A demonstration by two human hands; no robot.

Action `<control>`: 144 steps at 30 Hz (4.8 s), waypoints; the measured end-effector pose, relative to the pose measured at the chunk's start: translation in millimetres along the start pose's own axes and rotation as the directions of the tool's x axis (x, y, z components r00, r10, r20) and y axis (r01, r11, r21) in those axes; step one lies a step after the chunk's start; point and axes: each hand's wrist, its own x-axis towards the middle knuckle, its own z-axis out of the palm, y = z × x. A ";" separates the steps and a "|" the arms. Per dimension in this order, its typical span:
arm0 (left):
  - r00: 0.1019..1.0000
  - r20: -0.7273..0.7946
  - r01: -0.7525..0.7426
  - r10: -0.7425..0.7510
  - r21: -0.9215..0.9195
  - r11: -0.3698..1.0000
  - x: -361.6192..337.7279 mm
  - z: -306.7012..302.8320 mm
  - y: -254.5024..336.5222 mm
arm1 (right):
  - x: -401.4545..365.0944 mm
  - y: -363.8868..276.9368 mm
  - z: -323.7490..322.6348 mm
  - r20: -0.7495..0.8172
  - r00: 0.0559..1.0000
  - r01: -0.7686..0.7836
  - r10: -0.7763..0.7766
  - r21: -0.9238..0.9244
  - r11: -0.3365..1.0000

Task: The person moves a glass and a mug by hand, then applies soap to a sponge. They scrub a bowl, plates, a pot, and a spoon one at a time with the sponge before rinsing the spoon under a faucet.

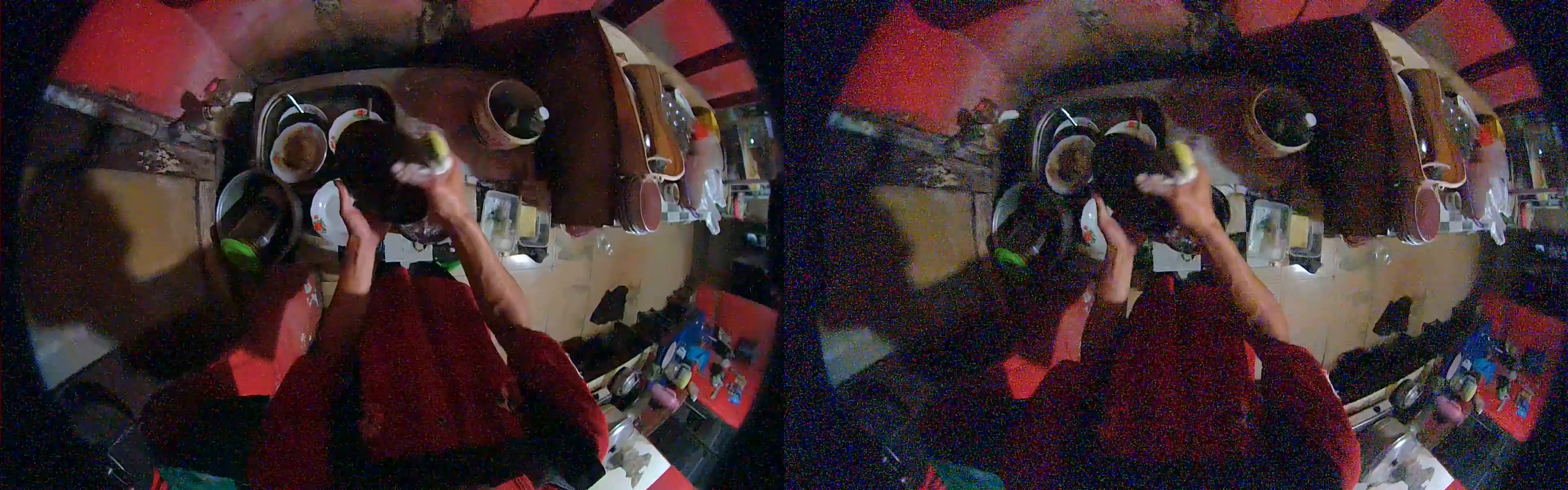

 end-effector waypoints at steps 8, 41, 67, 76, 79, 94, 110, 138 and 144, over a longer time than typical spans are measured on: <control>0.938 0.168 -0.343 0.304 0.310 0.887 18.4 -4.5 -29.3 | -16.5 72.3 -40.9 0.467 0.631 0.483 -0.620 -0.861 -0.157; 0.914 0.380 -0.169 0.142 0.675 -0.718 426.3 -197.0 28.2 | -49.2 151.2 -361.7 -0.157 0.938 -0.249 -0.308 -0.924 -0.289; 0.968 0.109 -0.197 0.226 0.887 0.418 76.3 -125.5 0.0 | 77.9 176.3 -25.8 0.118 0.985 0.166 -0.123 -0.825 0.540; 0.989 -0.085 -0.037 0.118 0.638 0.770 37.2 -102.0 -15.5 | 22.5 124.3 -47.2 0.155 0.988 0.155 -0.028 -0.929 0.337; 0.998 -0.059 0.053 -0.023 0.573 0.818 35.6 -82.6 -27.3 | 8.4 140.2 -75.8 0.714 0.607 0.767 -0.348 -0.641 0.022; 0.963 0.032 0.215 -0.267 0.503 0.837 68.8 -44.0 -26.3 | 5.6 17.7 -38.3 0.054 0.940 0.254 -0.336 -0.768 0.588; 0.897 0.427 -0.271 -0.109 0.729 0.629 39.2 -24.0 -50.4 | 62.8 14.8 -67.6 -0.094 0.953 -0.020 -0.289 -0.968 0.249; 0.966 0.054 -0.130 0.252 0.947 0.295 287.1 -206.6 37.3 | 101.4 248.1 -74.5 0.303 0.938 0.345 -0.169 -0.867 0.361; 0.993 0.085 -0.062 0.081 0.966 -0.249 348.1 -258.3 15.1 | 40.4 147.9 -161.2 -0.414 0.820 -0.203 -0.394 -0.856 0.476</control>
